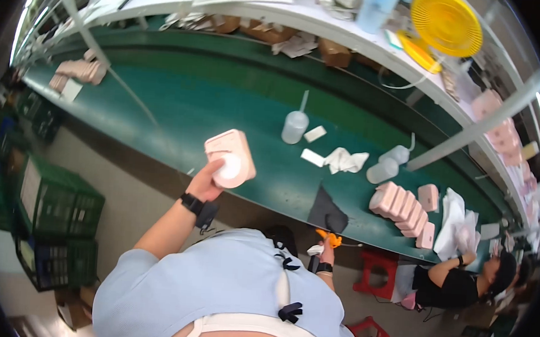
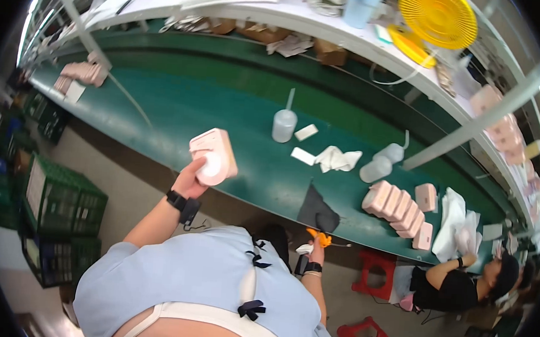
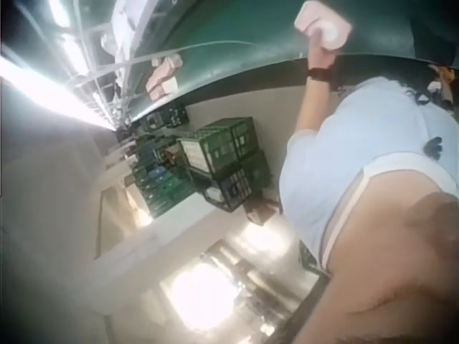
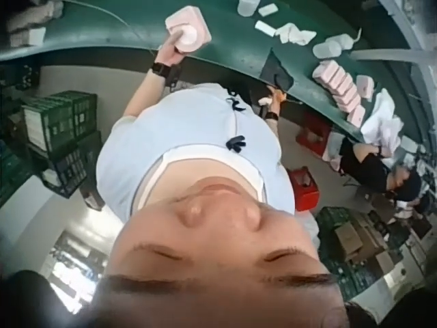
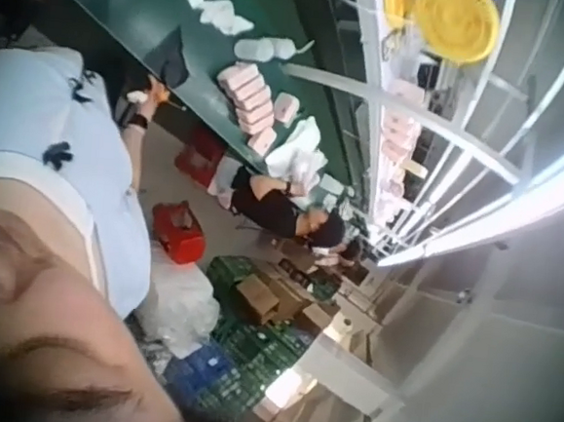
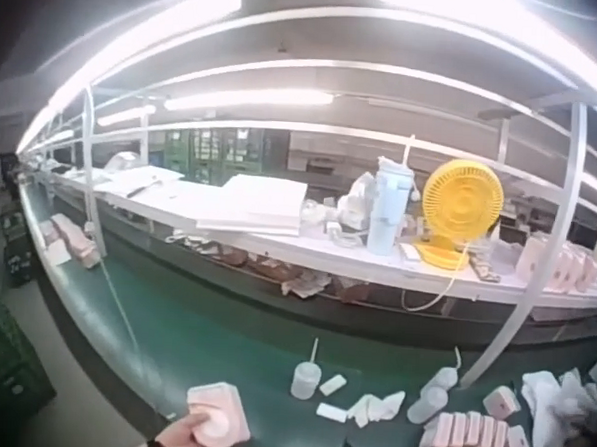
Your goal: The person picks up a pink fan, blows air onto it with a nozzle, and wipes the surfaces with a cloth sprayed from a bottle. They then set the fan down and repeat the process with another pink fan.
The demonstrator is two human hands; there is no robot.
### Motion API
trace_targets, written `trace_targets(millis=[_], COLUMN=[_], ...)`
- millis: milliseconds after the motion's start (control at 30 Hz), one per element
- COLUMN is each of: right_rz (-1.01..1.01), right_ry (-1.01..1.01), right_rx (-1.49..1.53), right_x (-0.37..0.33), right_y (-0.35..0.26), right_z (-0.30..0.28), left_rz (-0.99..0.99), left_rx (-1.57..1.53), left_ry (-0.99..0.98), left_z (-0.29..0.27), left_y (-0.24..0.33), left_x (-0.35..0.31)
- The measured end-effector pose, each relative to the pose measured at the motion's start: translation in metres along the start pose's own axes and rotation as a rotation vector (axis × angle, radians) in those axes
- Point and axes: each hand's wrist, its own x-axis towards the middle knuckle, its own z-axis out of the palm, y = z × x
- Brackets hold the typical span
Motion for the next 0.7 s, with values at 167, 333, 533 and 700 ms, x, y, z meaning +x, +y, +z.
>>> trace_targets(millis=[167,333,533,700], right_rz=[-0.286,-0.851,-0.874,-0.873], right_ry=[0.285,0.348,-0.785,-1.026], right_rx=[-0.118,-0.267,-1.224,-1.825], right_x=[-0.018,-0.101,-0.145,-0.146], right_y=[-0.013,-0.1,-0.15,-0.131], right_z=[0.051,0.163,0.297,0.35], left_rz=[0.11,0.336,0.592,0.643], left_rx=[0.294,0.886,1.614,2.154], left_ry=[0.096,0.242,0.408,0.406], left_z=[-0.016,-0.049,-0.047,-0.068], left_y=[0.035,0.071,0.096,0.114], left_x=[-0.025,-0.051,-0.08,-0.083])
